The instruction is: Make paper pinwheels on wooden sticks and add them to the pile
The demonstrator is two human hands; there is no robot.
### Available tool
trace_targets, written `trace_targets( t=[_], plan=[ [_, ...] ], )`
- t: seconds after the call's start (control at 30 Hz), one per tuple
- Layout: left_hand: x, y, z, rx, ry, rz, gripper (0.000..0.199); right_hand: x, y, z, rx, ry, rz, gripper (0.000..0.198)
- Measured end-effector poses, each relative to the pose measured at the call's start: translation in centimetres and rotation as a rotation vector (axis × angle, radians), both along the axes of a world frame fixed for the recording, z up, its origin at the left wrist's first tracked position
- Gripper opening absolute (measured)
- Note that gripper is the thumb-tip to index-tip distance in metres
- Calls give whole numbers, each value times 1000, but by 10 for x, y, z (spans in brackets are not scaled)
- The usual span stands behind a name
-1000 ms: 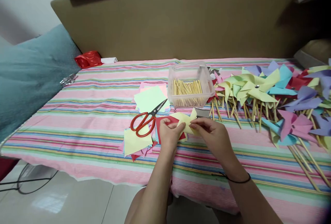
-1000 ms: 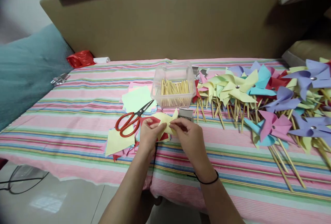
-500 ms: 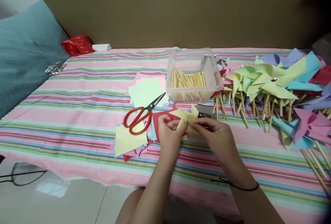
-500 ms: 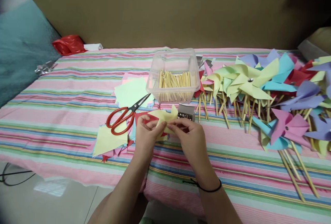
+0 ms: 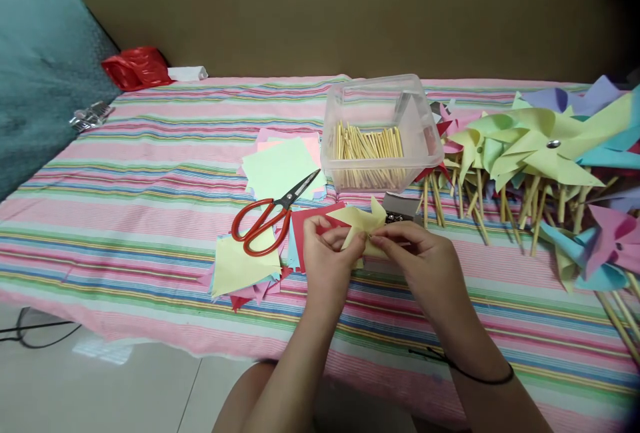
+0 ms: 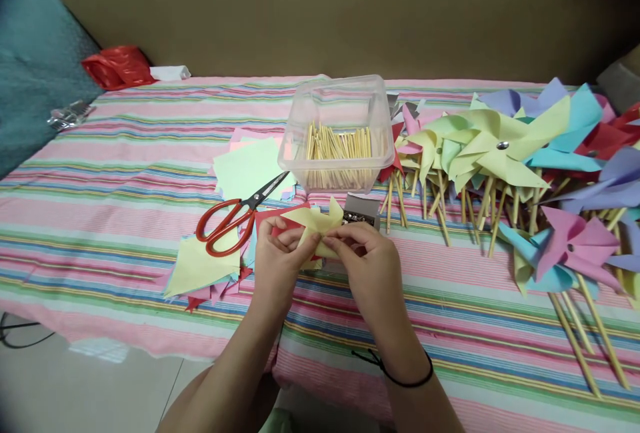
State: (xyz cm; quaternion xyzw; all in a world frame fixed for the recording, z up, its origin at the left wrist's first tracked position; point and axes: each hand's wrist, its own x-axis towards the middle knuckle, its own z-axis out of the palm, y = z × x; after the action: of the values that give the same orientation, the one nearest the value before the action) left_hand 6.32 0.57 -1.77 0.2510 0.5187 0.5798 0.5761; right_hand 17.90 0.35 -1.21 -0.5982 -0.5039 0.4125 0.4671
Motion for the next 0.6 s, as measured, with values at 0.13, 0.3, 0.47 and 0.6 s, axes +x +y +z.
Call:
trace_targets(
  t=[0.13,0.3,0.47,0.6],
  plan=[
    [0,-2,3,8,-1,-8,54,0,-1,1,6,-23,-14,8],
    [1,-1,2,20,9,-4,51,0,0,1,-7,-21,11,8],
    [1,-1,2,12,10,7,51,-1,-1,2,-24,-20,6,9],
    [1,-1,4,24,13,23,51,-1,-1,3,-41,-7,13,11]
  ],
)
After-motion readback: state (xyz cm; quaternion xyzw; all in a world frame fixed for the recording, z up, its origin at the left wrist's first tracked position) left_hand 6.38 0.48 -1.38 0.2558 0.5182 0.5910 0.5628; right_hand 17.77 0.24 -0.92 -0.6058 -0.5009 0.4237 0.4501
